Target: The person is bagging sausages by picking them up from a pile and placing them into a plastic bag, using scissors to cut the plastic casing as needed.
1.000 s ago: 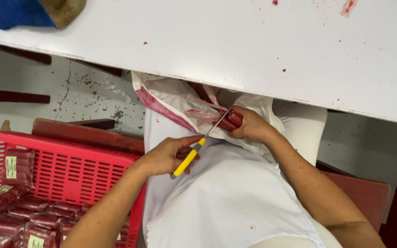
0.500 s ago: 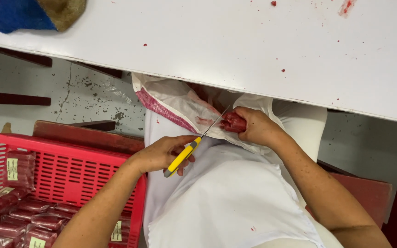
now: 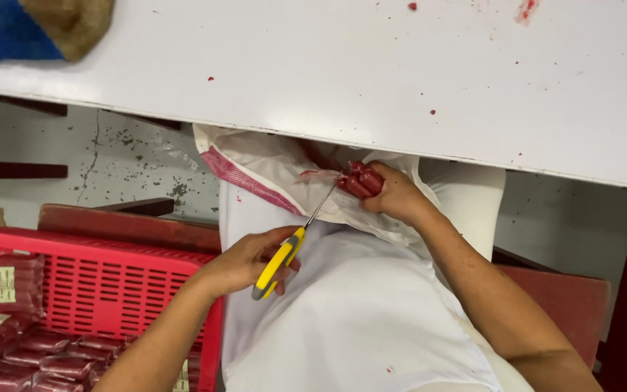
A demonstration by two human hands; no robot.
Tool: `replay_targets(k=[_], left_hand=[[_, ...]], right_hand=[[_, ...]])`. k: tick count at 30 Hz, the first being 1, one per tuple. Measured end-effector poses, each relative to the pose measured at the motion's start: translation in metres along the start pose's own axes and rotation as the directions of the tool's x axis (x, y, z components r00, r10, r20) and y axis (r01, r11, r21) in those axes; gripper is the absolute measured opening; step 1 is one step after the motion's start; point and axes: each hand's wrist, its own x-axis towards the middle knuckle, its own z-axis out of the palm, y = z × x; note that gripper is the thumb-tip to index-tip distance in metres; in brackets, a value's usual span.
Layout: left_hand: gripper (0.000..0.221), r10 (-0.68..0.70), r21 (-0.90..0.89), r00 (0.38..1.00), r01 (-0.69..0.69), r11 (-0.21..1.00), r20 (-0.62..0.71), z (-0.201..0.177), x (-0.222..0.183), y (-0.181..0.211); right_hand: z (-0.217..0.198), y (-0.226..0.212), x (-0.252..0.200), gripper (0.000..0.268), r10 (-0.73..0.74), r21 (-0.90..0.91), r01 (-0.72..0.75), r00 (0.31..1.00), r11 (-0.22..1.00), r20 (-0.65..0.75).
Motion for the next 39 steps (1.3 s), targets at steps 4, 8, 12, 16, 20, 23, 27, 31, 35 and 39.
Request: replay_targets(k=[4,8,12,16,20,23,27,31,35,39], left_hand=[[0.078,-0.001,0.058,1.0,0.0,0.998,0.0,0.002,0.015,-0.008],[0.079,-0.006,0.082,1.0,0.007,0.997,-0.014,0.006,0.014,-0.002],[0.08,-0.024,0.045,0.996,0.028,0.999,-0.083,0.005,0.005,-0.012],[0.092,-0.081,-0.057,0.99,0.075,0.996,-0.113,-0.003,-0.005,-0.019],[0.085,-0.159,-0.097,0.932,0.134,0.986,-0.327,-0.007,0.015,-0.008],[0.078,-0.191,-0.031,0.918,0.193,0.981,-0.348,-0.014,0.025,0.007],[0.075,-0.17,0.168,0.926,0.237,0.957,-0.337,-0.023,0.026,0.033],[0.076,-0.217,0.335,0.936,0.306,0.891,-0.278,-0.028,0.006,0.065],[0.073,-0.095,0.457,0.964,0.204,0.866,-0.25,-0.046,0.016,0.046],[0.072,-0.117,0.514,0.969,0.216,0.83,-0.217,-0.052,0.027,0.043]], right_hand=[[-0.002,-0.014,-0.014,0.062,0.046,0.129,-0.049,0.999,0.99,0.024],[0.007,-0.003,-0.011,0.064,0.035,0.18,-0.038,0.999,0.983,0.02],[0.006,-0.005,-0.011,0.065,0.049,0.227,-0.052,0.999,0.973,0.017],[-0.001,-0.006,-0.023,0.078,0.02,0.322,-0.016,1.0,0.947,-0.008],[-0.012,-0.014,-0.048,0.061,-0.131,0.836,-0.294,0.91,0.463,0.393],[-0.039,-0.094,-0.074,0.079,-0.482,0.751,-0.08,0.721,0.656,0.498],[-0.077,-0.193,-0.038,0.088,-0.616,0.795,0.137,0.713,0.591,0.335],[-0.085,-0.304,0.017,0.079,-0.491,0.478,0.473,0.866,0.74,-0.096],[-0.05,-0.355,0.077,0.067,-0.514,0.051,0.536,0.829,0.843,-0.222],[0.018,-0.383,0.135,0.051,-0.924,-0.479,0.82,0.379,0.311,0.048]])
